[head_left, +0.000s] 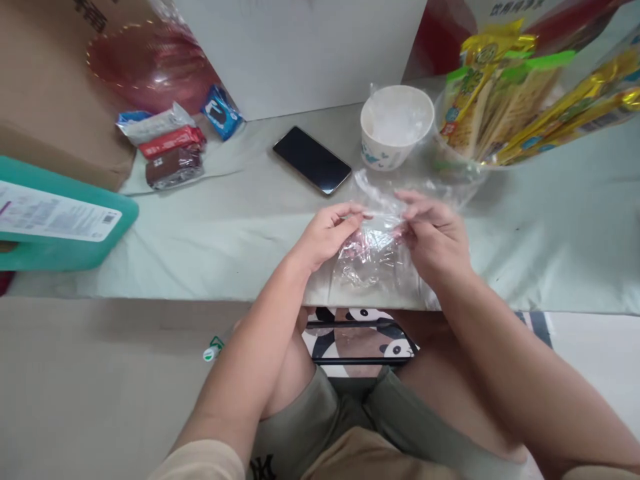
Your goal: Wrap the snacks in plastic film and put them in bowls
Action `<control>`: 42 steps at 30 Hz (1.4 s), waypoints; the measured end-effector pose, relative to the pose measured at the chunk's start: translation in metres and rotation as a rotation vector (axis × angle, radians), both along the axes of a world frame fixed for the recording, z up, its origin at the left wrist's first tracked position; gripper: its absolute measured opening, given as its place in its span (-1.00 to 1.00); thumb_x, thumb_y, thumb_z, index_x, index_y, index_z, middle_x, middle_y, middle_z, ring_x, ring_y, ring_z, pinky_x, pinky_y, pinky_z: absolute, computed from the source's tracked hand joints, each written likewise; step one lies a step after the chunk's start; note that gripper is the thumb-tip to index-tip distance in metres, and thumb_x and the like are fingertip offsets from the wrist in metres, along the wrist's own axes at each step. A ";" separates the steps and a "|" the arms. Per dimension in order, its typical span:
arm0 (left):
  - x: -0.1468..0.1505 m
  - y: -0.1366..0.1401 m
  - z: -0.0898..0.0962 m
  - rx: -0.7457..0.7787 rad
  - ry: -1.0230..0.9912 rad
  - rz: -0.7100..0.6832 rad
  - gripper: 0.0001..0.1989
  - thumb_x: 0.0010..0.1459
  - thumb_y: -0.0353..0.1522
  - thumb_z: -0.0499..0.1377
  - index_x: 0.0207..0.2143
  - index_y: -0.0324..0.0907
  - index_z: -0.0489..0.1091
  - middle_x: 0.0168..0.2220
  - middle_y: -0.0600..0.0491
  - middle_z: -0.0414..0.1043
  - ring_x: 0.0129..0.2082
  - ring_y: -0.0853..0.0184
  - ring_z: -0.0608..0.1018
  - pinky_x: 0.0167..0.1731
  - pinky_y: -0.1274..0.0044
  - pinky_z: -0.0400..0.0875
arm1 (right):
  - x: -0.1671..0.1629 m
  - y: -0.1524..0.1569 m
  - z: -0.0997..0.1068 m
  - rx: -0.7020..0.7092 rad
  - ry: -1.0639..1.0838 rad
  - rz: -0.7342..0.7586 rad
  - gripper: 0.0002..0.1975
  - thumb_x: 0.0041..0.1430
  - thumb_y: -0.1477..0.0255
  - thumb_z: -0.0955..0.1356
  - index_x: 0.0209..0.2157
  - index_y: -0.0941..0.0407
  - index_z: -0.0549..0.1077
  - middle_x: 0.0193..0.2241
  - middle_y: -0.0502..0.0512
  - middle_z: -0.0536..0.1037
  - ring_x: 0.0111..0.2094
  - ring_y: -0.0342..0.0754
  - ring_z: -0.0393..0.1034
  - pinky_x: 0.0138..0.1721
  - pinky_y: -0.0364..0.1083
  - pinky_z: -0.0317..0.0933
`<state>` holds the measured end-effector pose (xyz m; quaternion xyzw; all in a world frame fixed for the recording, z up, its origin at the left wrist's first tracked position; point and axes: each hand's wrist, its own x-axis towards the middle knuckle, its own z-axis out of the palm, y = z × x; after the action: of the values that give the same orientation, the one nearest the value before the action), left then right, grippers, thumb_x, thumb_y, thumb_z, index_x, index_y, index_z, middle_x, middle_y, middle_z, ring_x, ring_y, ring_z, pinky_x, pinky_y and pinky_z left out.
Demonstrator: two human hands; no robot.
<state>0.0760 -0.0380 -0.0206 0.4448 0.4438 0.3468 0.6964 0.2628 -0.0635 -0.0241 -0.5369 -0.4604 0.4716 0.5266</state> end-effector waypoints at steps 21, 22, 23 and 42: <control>0.007 0.009 -0.003 0.223 0.127 0.171 -0.66 -0.04 -0.42 0.36 -0.24 -0.09 0.31 -0.26 0.10 0.43 -0.48 0.46 0.46 -0.43 0.54 0.41 | 0.018 0.000 -0.033 0.051 -0.248 0.056 -0.27 0.15 0.32 0.40 0.30 -0.11 0.08 0.06 0.16 0.41 -0.36 -0.14 0.42 -0.35 -0.07 0.38; 0.009 0.009 -0.004 0.200 0.114 0.170 -0.56 -0.05 -0.43 0.37 -0.13 -0.06 0.30 -0.19 0.09 0.44 -0.48 0.45 0.48 -0.43 0.52 0.42 | 0.016 -0.001 -0.030 0.036 -0.226 0.063 -0.26 0.15 0.33 0.40 0.31 -0.11 0.07 0.07 0.16 0.41 -0.35 -0.14 0.42 -0.35 -0.08 0.39; 0.010 0.009 -0.003 0.180 0.112 0.174 -0.48 -0.04 -0.43 0.37 -0.05 -0.02 0.27 -0.16 0.08 0.45 -0.48 0.43 0.50 -0.43 0.50 0.43 | 0.014 -0.001 -0.026 0.012 -0.196 0.071 -0.23 0.13 0.33 0.41 0.32 -0.11 0.06 0.07 0.17 0.42 -0.33 -0.13 0.43 -0.34 -0.08 0.39; 0.001 0.007 0.004 -0.044 0.070 0.035 -0.75 0.05 -0.26 0.35 -0.22 -0.10 0.44 -0.72 0.27 0.24 -0.80 0.49 0.24 -0.78 0.62 0.07 | 0.012 0.001 0.008 -0.210 0.146 -0.010 -0.77 0.03 0.28 0.40 -0.24 0.03 0.48 -0.68 -0.19 0.39 -0.70 -0.20 0.22 -0.64 -0.18 0.04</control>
<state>0.0771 -0.0313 -0.0167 0.4333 0.4830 0.3335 0.6839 0.2747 -0.0622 -0.0159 -0.5557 -0.3660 0.5525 0.5020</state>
